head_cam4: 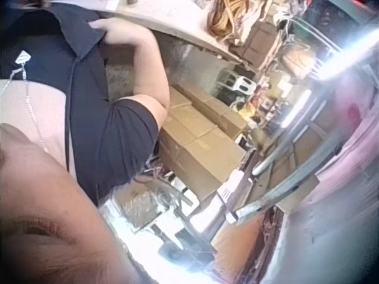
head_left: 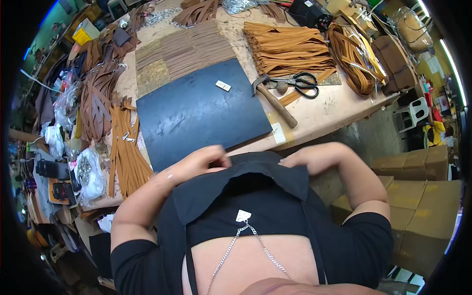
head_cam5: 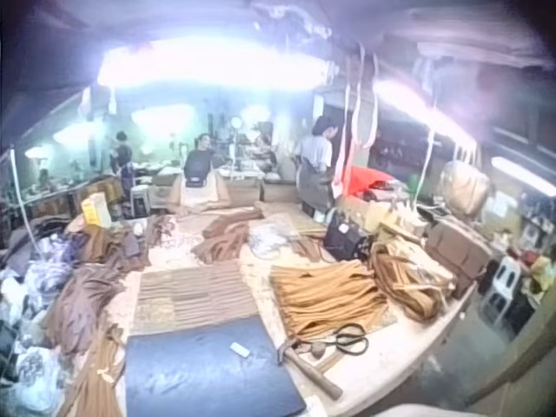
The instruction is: The person organizes leather strips on a workspace and then attaches metal hardware to individual leather pieces by hand.
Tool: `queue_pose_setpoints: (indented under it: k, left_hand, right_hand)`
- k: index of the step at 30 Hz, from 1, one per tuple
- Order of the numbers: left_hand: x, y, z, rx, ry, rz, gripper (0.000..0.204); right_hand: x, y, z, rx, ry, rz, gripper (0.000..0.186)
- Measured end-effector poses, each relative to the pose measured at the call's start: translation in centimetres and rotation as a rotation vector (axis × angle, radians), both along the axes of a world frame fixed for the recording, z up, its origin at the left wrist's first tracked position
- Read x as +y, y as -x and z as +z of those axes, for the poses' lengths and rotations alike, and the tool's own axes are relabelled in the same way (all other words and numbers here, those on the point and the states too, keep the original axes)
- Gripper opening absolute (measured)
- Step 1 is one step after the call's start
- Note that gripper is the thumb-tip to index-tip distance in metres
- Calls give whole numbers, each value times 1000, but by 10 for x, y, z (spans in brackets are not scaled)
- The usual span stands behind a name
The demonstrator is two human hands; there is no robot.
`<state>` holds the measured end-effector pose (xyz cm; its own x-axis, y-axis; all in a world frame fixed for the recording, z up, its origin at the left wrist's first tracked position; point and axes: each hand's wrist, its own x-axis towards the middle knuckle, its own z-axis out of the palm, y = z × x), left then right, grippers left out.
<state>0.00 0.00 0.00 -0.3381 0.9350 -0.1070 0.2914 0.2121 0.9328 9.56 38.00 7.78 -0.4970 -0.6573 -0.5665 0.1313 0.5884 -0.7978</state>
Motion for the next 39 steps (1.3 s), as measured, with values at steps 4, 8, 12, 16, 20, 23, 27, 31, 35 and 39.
queue_pose_setpoints:
  k: [4, 8, 12, 16, 20, 23, 27, 31, 35, 39]
  left_hand:
    - [-46, -11, 3, -279, 175, 134, 14]
    - [-61, -13, 15, -734, 254, 349, 10]
    - [-48, 3, -23, 10, 278, 535, 9]
    - [-18, 14, -44, 686, 252, 647, 12]
    - [-5, 16, -56, 878, 326, 706, 21]
    - [-6, 18, -60, 884, 339, 700, 22]
    - [-8, 18, -63, 922, 343, 688, 24]
    - [-6, 19, -64, 950, 324, 695, 24]
    - [-6, 21, -65, 956, 326, 693, 24]
    - [-5, 21, -64, 983, 325, 685, 24]
  right_hand:
    - [54, 27, -6, -15, 15, -559, 28]
    - [153, 78, -72, 291, -3, -1212, 27]
    - [276, 147, -151, 483, 228, -1834, 34]
    - [311, 186, -161, 392, -177, -1949, 48]
    - [329, 203, -165, 352, -587, -1836, 64]
    - [328, 213, -157, 231, -766, -1788, 69]
    - [324, 214, -156, 312, -845, -1763, 69]
    - [325, 208, -146, 249, -494, -1929, 66]
    - [348, 203, -169, 299, -687, -1680, 60]
    - [344, 203, -178, 487, -850, -1627, 46]
